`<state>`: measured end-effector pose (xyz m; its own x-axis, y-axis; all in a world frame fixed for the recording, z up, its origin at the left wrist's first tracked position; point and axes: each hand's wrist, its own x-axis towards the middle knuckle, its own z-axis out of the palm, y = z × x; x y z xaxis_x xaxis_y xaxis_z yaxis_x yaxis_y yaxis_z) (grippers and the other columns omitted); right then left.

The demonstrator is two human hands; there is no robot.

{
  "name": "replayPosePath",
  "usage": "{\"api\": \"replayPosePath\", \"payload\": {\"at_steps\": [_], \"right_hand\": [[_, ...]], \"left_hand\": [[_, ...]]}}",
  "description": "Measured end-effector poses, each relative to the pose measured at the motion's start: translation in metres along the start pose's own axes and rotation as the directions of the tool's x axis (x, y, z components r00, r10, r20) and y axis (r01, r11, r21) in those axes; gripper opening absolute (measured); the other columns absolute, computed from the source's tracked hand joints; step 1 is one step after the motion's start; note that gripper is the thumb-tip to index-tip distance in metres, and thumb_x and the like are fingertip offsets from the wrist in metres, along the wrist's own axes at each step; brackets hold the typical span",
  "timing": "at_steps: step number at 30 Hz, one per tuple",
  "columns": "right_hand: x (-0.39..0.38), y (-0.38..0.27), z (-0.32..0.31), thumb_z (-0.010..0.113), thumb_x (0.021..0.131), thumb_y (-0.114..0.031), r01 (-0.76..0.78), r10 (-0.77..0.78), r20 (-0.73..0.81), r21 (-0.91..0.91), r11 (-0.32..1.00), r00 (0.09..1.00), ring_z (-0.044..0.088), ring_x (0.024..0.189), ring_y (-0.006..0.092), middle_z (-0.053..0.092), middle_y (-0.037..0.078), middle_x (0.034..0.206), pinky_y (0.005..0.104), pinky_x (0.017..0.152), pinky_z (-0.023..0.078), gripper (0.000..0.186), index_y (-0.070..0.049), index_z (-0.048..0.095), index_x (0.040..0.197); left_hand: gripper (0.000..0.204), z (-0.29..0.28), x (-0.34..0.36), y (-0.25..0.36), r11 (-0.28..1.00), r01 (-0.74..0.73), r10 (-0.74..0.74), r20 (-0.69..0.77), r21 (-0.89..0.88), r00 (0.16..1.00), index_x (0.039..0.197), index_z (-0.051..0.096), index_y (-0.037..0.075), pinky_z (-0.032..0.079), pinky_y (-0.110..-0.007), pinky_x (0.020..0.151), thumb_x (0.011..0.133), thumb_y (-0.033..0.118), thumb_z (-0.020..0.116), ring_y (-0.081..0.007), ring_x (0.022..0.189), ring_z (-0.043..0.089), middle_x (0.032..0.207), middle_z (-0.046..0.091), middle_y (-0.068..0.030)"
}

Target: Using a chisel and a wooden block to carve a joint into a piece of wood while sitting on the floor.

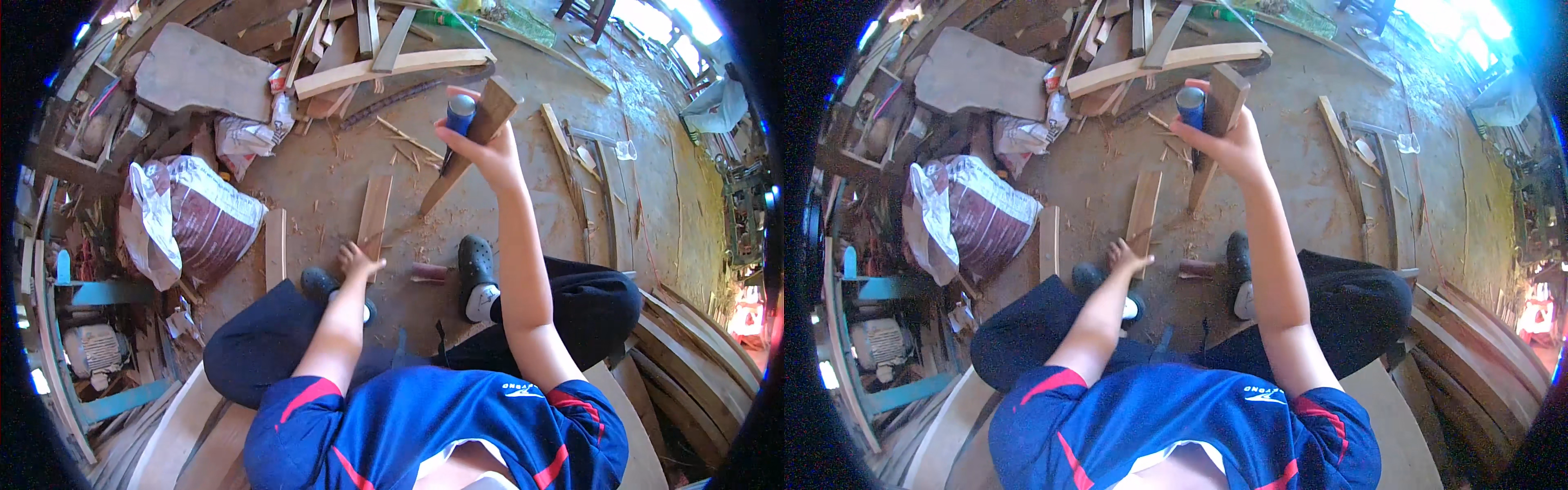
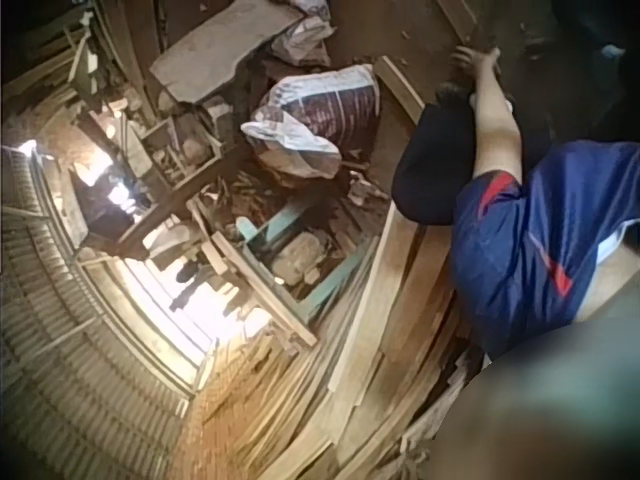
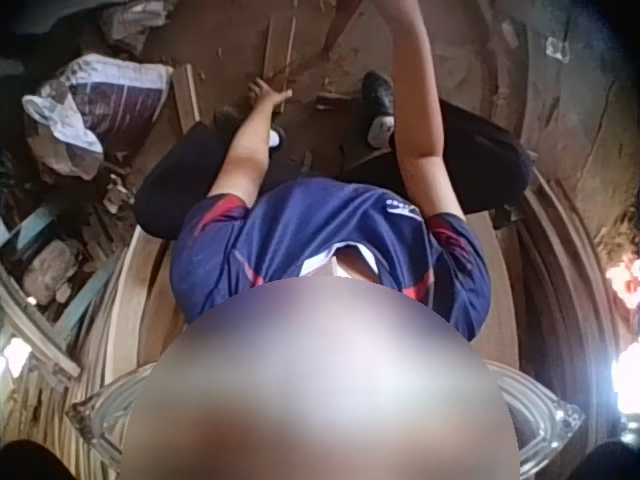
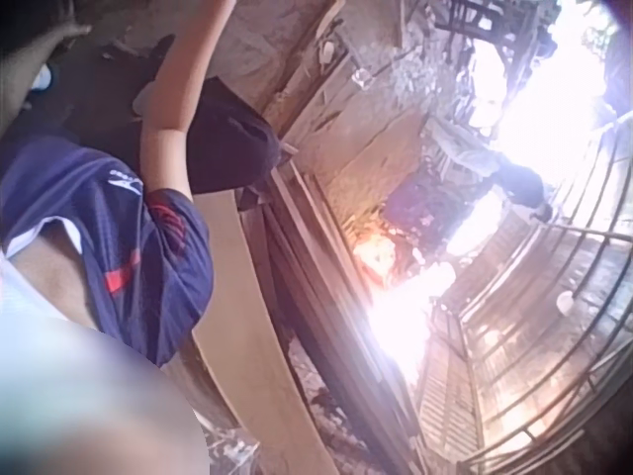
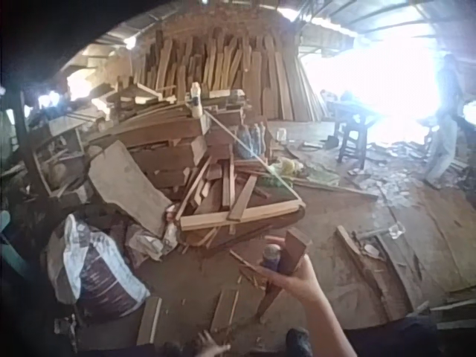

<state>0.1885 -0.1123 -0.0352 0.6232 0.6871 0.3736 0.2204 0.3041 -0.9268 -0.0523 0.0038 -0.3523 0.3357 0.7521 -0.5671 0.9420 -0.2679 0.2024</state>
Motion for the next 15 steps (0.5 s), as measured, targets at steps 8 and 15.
{"api": "replayPosePath", "payload": {"at_steps": [8,15], "right_hand": [[0.0,-0.003,0.018,0.077,0.071,-0.006,-0.137,0.138,-0.011,0.068,0.988,0.99,0.062,0.088,0.0136,0.065,0.005,0.093,0.0294,0.081,0.049,0.035,-0.003,0.06,0.101],[0.0,0.003,0.015,0.078,0.07,-0.006,-0.143,0.141,-0.022,-0.065,0.988,0.99,0.063,0.085,0.0134,0.066,0.004,0.09,0.0288,0.08,0.05,0.031,-0.002,0.062,0.097]], "left_hand": [[0.092,0.004,-0.002,-0.028,0.994,-0.092,0.07,-0.288,-0.064,0.955,0.119,0.034,-0.003,0.037,-0.04,0.1,0.054,0.034,0.086,-0.0347,0.12,0.04,0.129,0.037,-0.0206],[0.089,-0.041,-0.023,-0.014,0.977,-0.127,0.075,-0.284,-0.172,0.956,0.117,0.034,-0.004,0.047,-0.043,0.087,0.054,0.04,0.08,-0.0371,0.105,0.053,0.121,0.042,-0.0223]]}}
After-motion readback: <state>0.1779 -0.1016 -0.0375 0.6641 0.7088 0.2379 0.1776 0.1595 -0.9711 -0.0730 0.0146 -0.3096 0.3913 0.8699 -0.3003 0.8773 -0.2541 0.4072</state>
